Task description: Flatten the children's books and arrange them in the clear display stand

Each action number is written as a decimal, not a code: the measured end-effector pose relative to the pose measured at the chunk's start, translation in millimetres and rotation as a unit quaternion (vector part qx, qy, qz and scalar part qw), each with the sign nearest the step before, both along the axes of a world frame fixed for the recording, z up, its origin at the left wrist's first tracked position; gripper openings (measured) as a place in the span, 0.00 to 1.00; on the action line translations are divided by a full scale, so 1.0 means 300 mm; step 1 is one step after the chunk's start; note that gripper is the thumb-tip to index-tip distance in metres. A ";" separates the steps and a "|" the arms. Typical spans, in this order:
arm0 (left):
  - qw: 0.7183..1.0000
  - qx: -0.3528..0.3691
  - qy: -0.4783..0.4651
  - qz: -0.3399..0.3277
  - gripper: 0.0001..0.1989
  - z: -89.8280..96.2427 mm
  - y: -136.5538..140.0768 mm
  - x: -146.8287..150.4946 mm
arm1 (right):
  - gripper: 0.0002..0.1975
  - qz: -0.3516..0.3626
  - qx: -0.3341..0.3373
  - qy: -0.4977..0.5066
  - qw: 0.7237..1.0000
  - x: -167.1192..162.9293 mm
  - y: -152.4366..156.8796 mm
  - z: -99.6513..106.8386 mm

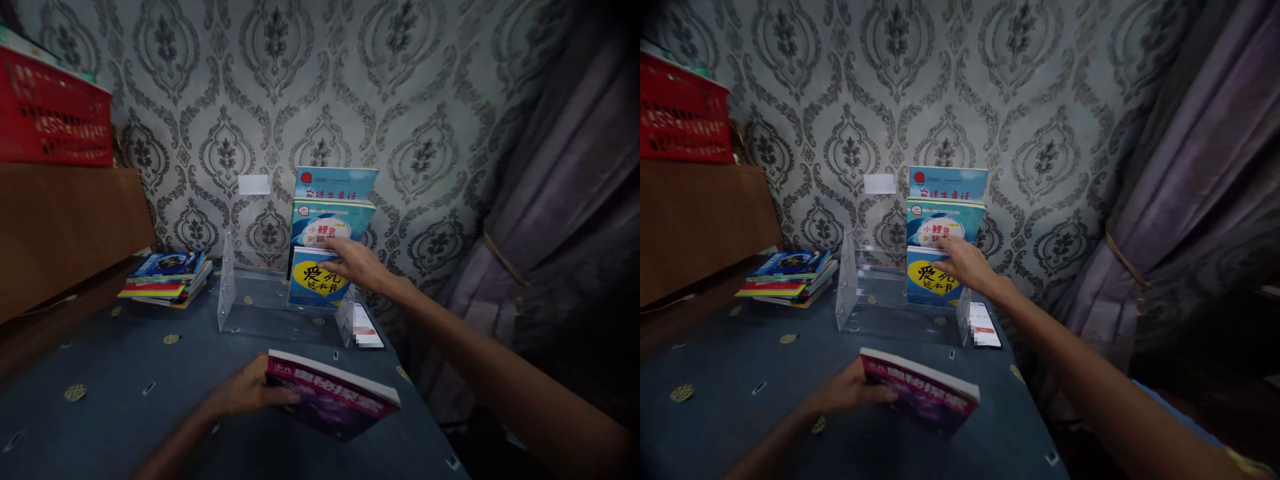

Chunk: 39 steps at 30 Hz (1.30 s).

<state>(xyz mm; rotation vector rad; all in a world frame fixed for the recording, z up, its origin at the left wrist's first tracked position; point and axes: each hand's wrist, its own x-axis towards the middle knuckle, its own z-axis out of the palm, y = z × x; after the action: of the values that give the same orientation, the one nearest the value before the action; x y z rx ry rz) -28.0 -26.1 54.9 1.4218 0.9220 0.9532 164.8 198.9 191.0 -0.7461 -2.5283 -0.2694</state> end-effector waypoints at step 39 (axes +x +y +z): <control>0.934 0.256 -0.106 0.226 0.26 0.302 0.516 -0.275 | 0.23 0.109 -0.266 0.045 0.957 -0.015 0.053 0.045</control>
<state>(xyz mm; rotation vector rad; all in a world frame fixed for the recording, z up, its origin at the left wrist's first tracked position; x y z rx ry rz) -110.5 128.8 145.6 1.5167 0.8893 1.7589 160.2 214.9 204.6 -0.6382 -2.5828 0.5278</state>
